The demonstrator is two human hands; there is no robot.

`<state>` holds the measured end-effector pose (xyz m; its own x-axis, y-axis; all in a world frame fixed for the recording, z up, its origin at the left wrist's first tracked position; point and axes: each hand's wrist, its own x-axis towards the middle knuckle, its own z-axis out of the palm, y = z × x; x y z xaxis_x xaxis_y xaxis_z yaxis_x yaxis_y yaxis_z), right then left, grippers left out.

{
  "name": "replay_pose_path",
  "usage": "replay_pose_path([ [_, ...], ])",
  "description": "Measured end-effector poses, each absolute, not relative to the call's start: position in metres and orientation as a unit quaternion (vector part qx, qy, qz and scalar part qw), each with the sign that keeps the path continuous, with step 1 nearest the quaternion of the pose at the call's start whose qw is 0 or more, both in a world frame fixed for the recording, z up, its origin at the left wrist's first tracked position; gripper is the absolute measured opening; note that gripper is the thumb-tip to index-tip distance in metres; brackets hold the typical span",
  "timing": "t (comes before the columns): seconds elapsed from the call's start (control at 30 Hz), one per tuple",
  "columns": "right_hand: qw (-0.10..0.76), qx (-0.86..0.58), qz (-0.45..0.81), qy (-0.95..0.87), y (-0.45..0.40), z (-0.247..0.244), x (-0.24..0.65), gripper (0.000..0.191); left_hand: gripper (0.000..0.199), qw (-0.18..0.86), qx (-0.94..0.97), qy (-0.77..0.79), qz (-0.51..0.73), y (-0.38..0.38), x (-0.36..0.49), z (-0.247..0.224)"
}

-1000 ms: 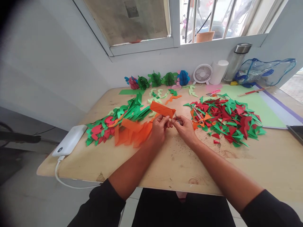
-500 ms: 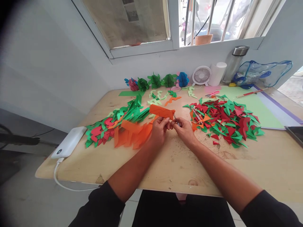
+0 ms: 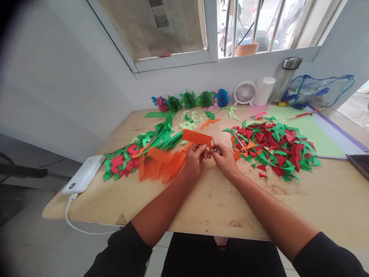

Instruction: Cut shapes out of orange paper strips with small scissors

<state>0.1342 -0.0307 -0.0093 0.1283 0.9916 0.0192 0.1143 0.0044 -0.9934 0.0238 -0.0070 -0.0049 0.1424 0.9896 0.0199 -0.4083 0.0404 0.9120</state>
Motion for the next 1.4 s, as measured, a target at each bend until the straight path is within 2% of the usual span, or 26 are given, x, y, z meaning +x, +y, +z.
replay_pose_path([
  [0.17, 0.498, -0.547, 0.431, -0.517, -0.0305, -0.0079, 0.1336, 0.027, 0.038, 0.628, 0.428, 0.355, 0.545, -0.0075, 0.0232, -0.0041],
  [0.4, 0.505, -0.572, 0.431, -0.482, -0.0297, -0.0132, 0.1348, 0.033, 0.038, 0.633, 0.427, 0.347, 0.545, -0.0074, 0.0231, -0.0053],
  [0.57, 0.482, -0.561, 0.428, -0.520, -0.0305, -0.0087, 0.1346, 0.030, 0.037, 0.633, 0.428, 0.346, 0.545, -0.0070, 0.0235, -0.0057],
  [0.8, 0.506, -0.560, 0.418, -0.505, -0.0308, -0.0085, 0.1340, 0.030, 0.032, 0.634, 0.412, 0.363, 0.545, -0.0074, 0.0239, -0.0054],
  [1.4, 0.530, -0.532, 0.446, -0.487, -0.0320, -0.0074, 0.1328, 0.026, 0.035, 0.620, 0.426, 0.385, 0.534, -0.0073, 0.0245, -0.0066],
])
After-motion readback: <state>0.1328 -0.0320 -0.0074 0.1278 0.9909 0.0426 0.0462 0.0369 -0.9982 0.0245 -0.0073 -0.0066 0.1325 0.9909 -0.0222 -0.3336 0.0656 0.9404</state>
